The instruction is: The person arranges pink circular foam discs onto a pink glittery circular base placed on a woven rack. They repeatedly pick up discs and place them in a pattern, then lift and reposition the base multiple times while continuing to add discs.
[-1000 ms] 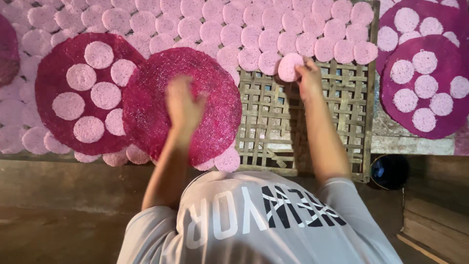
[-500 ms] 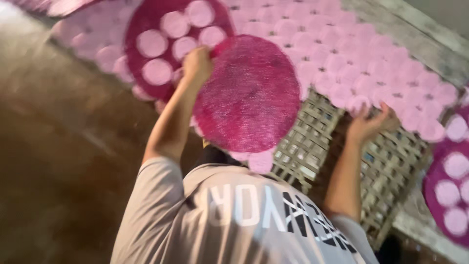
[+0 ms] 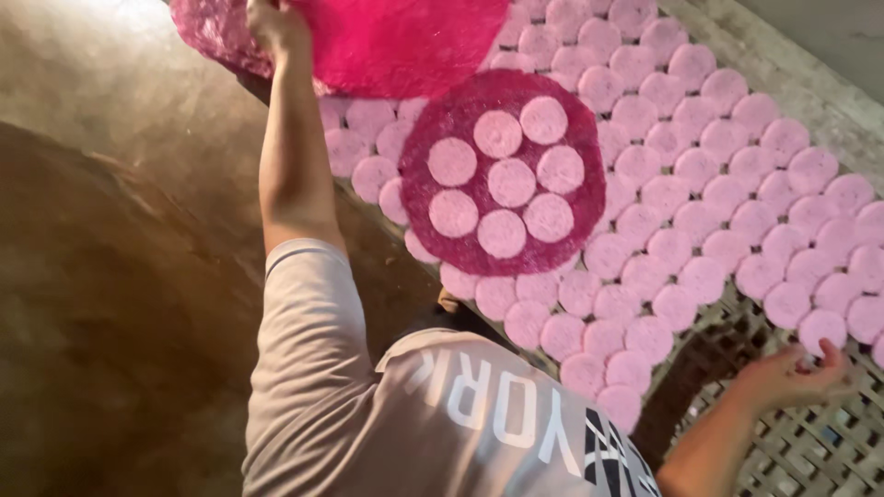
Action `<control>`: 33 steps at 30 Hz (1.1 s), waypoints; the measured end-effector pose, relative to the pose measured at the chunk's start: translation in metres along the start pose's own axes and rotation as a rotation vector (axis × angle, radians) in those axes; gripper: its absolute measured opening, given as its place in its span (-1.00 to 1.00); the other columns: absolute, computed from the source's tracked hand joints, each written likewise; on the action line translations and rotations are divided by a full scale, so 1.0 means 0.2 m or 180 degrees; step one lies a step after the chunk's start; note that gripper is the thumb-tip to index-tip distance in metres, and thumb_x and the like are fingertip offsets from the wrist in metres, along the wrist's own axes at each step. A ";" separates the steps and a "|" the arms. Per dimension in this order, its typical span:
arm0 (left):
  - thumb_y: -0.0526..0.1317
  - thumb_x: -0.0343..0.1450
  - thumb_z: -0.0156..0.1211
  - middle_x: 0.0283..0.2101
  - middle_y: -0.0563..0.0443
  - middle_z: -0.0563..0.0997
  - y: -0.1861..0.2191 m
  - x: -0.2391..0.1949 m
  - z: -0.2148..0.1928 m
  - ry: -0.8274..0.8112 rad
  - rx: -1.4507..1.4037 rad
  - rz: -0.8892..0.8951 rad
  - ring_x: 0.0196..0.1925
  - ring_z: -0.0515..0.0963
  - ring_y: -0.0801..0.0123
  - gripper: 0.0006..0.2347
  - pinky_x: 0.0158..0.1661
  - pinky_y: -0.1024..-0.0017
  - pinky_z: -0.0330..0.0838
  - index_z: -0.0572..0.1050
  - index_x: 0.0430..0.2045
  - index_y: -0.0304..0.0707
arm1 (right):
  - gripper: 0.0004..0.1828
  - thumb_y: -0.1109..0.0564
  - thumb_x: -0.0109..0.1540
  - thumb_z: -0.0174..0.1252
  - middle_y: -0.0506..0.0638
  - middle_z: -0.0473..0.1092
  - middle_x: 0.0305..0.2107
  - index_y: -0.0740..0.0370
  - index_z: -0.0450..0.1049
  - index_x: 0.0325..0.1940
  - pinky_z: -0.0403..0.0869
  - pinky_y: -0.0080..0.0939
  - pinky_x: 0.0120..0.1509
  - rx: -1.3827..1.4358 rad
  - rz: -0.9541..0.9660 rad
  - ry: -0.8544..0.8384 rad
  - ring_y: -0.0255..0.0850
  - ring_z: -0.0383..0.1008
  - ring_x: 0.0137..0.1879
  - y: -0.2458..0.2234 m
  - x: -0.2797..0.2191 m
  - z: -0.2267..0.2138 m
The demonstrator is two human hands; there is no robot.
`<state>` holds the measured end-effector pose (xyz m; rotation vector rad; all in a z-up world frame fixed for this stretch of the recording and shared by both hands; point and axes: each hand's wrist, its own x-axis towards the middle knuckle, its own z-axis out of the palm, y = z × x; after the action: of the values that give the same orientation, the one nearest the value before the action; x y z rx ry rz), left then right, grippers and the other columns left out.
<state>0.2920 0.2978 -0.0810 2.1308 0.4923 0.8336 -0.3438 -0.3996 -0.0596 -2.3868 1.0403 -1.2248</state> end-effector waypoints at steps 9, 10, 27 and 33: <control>-0.10 0.48 0.30 -0.11 -0.27 0.56 -0.34 0.05 0.11 -0.0405 -0.0120 -0.2841 -0.01 0.58 -0.03 -0.63 0.06 0.13 0.42 0.40 0.10 -0.29 | -0.78 0.52 0.50 0.07 0.08 0.09 0.25 0.29 0.35 0.09 0.47 -0.20 0.05 -0.0494 0.0033 -0.0013 -0.14 0.41 0.18 -0.29 -0.12 -0.08; -0.24 0.42 0.22 -0.19 -0.18 0.59 -0.35 0.06 0.11 -0.0579 -0.0111 -0.1971 -0.11 0.59 0.06 -0.71 -0.04 0.18 0.46 0.47 0.04 -0.22 | -0.78 0.53 0.49 0.06 0.08 0.08 0.26 0.30 0.34 0.09 0.47 -0.20 0.05 -0.0433 0.0046 -0.0009 -0.14 0.42 0.20 -0.30 -0.12 -0.07; 0.45 0.45 -0.13 0.42 -0.51 0.15 -0.19 0.11 -0.05 -0.0041 0.3566 0.0618 0.32 0.37 -0.23 -0.12 0.22 -0.12 0.34 -0.10 0.39 -0.39 | -0.68 0.28 0.29 0.24 0.13 0.39 0.04 0.26 0.49 0.14 0.51 -0.14 0.07 0.1072 -0.0476 -0.1779 -0.10 0.51 0.06 -0.96 -0.25 0.70; -0.06 0.42 0.38 0.16 -0.49 0.33 0.44 -1.14 -0.34 -0.2001 0.0335 0.2260 0.22 0.27 -0.31 -0.52 0.13 -0.33 0.12 0.36 0.15 -0.24 | -0.68 0.15 0.17 0.36 0.24 0.36 -0.09 0.23 0.44 -0.06 0.36 0.12 0.17 0.0190 -0.1140 -0.1377 0.23 0.34 0.08 -1.27 -0.28 0.90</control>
<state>0.0876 0.1459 -0.0701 2.5312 -0.5873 0.4386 -0.1013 -0.1963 -0.0703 -2.6943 0.4543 -0.7561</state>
